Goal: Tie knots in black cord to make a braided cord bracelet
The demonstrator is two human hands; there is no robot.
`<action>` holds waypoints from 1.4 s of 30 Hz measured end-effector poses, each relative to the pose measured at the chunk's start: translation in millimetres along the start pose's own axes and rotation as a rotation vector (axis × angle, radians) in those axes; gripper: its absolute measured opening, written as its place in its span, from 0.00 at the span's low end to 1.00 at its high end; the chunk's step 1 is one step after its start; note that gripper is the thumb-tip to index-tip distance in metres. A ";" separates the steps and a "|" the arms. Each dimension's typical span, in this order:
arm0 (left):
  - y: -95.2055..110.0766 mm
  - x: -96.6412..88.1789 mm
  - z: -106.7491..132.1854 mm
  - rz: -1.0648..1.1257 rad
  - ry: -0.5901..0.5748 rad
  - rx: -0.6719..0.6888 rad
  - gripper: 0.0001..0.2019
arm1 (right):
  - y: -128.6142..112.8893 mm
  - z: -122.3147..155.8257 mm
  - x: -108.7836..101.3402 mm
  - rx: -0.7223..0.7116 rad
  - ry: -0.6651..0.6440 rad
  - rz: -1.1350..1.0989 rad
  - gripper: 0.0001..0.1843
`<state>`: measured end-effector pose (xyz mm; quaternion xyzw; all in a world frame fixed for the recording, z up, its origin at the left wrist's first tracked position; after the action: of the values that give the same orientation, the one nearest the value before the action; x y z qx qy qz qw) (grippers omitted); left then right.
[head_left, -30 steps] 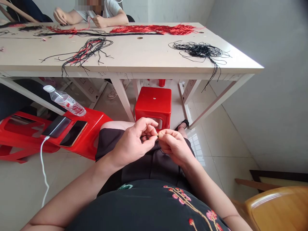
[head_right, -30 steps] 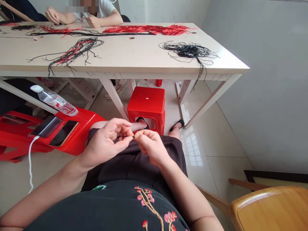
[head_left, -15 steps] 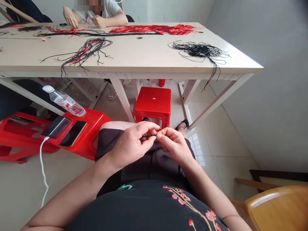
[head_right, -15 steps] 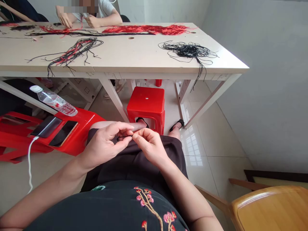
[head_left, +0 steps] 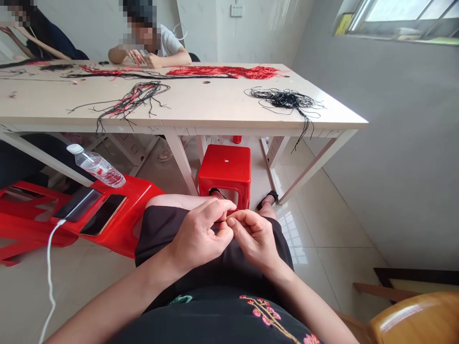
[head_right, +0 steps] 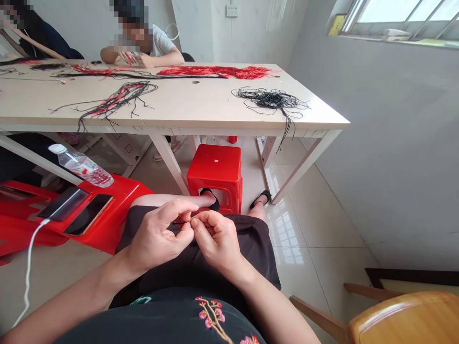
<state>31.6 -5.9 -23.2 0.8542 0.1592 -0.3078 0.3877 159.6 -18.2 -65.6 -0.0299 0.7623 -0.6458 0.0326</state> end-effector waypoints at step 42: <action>-18.9 -3.7 3.5 0.527 -0.139 -0.449 0.13 | 14.2 -12.2 0.7 0.495 -0.139 -0.635 0.13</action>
<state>17.7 3.6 -33.2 0.7364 -0.0298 -0.2120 0.6418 157.7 -3.9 -77.6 -0.2984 0.5327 -0.7842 -0.1106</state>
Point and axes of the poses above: each hand's wrist, its own z-axis away from the middle knuckle, its own x-axis out of the palm, y = z × x, the point moved 2 cm from there along -z, towards the middle knuckle, and after that the axes turned 4 degrees about x, right-handed, at the moved point
